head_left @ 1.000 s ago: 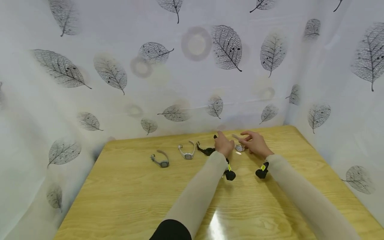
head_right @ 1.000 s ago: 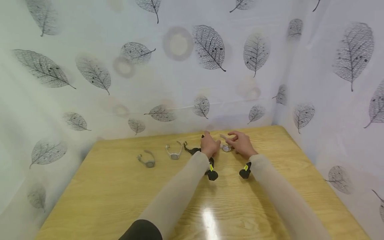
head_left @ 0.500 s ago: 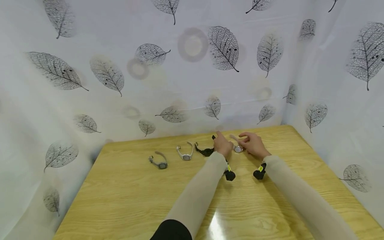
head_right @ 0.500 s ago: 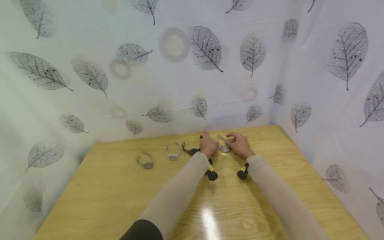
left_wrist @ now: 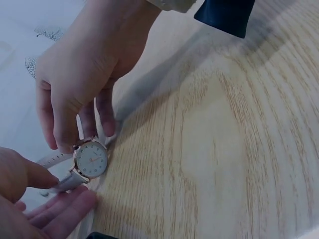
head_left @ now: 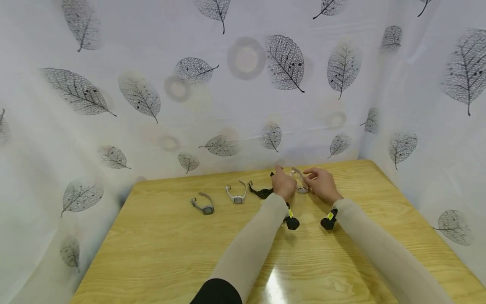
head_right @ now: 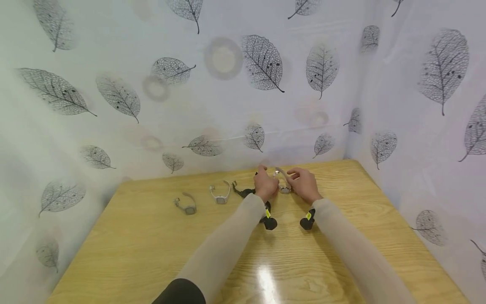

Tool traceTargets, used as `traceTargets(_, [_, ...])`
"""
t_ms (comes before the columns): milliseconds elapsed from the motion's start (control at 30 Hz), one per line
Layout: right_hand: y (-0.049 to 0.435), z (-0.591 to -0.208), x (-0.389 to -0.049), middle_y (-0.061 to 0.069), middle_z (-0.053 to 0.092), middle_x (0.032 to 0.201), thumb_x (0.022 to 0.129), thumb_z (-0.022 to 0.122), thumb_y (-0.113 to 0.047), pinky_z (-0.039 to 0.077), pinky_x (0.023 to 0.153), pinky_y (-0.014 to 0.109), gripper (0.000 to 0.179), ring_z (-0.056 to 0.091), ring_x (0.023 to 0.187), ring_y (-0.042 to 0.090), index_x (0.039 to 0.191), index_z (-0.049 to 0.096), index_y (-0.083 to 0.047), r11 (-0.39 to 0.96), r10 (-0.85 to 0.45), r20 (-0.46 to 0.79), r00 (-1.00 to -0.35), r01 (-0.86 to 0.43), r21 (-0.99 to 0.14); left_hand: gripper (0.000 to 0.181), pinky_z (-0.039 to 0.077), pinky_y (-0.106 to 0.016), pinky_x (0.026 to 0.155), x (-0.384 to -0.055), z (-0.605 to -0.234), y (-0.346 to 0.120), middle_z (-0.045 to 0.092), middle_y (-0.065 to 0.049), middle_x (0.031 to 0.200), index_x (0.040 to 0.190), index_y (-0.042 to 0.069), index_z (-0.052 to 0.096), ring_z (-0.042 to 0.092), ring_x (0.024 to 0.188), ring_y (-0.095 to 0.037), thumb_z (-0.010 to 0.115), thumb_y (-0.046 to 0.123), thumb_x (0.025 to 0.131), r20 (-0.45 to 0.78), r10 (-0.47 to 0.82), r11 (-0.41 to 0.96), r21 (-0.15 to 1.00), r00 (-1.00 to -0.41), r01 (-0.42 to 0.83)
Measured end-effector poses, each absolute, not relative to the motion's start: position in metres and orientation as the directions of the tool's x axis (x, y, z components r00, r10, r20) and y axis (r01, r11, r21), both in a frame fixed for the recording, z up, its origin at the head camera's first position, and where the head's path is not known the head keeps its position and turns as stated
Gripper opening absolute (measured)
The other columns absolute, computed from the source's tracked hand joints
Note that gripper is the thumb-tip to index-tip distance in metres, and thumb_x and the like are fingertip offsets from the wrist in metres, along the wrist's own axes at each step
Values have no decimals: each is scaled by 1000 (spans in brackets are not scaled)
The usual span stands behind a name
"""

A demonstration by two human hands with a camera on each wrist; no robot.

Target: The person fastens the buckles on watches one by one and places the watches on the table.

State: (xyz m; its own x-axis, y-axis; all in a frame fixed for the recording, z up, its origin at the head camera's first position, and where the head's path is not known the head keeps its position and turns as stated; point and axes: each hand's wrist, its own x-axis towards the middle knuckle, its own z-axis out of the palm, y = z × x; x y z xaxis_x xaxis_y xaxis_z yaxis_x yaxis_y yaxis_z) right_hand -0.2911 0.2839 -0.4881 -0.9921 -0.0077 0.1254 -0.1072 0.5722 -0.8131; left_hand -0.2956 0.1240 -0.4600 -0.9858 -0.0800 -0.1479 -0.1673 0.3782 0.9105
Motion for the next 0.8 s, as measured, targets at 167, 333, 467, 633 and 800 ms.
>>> traceTargets(167, [280,-487,-289,21,68,105,101,66,-12,63,59,37,25,71,77,29,125,68,-2,484,21,138,-990,-111,-868,50,38,-33,44,-294,-465,123,59,-18,99,138,14,51,46,50,-19,66,-3,92,-92,-69,302,947,-993,-108])
traceTargets(333, [279,-485,-287,19,66,106,103,66,-16,64,63,37,27,72,80,26,127,67,-4,447,47,165,-985,-127,-885,32,49,-30,46,-294,-466,121,69,-13,83,126,8,54,63,54,-21,66,-2,97,-12,-34,186,982,-999,-18])
traceTargets(467, [280,-480,-284,20,67,115,104,64,-20,64,71,39,34,72,90,28,134,65,-4,431,49,203,-978,-163,-888,22,56,-32,52,-294,-462,118,71,-8,87,119,7,63,71,66,-26,68,0,98,67,-15,130,989,-998,64])
traceTargets(633, [281,-473,-283,24,70,121,105,64,-21,63,77,44,40,74,92,25,142,61,-6,452,29,274,-961,-231,-861,22,61,-32,58,-295,-457,115,70,-10,103,118,7,73,73,76,-23,68,1,98,137,21,115,984,-990,139])
traceTargets(800, [283,-469,-283,29,69,121,104,64,-22,62,76,49,40,74,84,21,141,62,-5,423,7,304,-953,-272,-864,22,64,-37,65,-296,-454,111,70,-12,107,118,5,74,74,81,-24,70,1,97,172,41,107,979,-984,175])
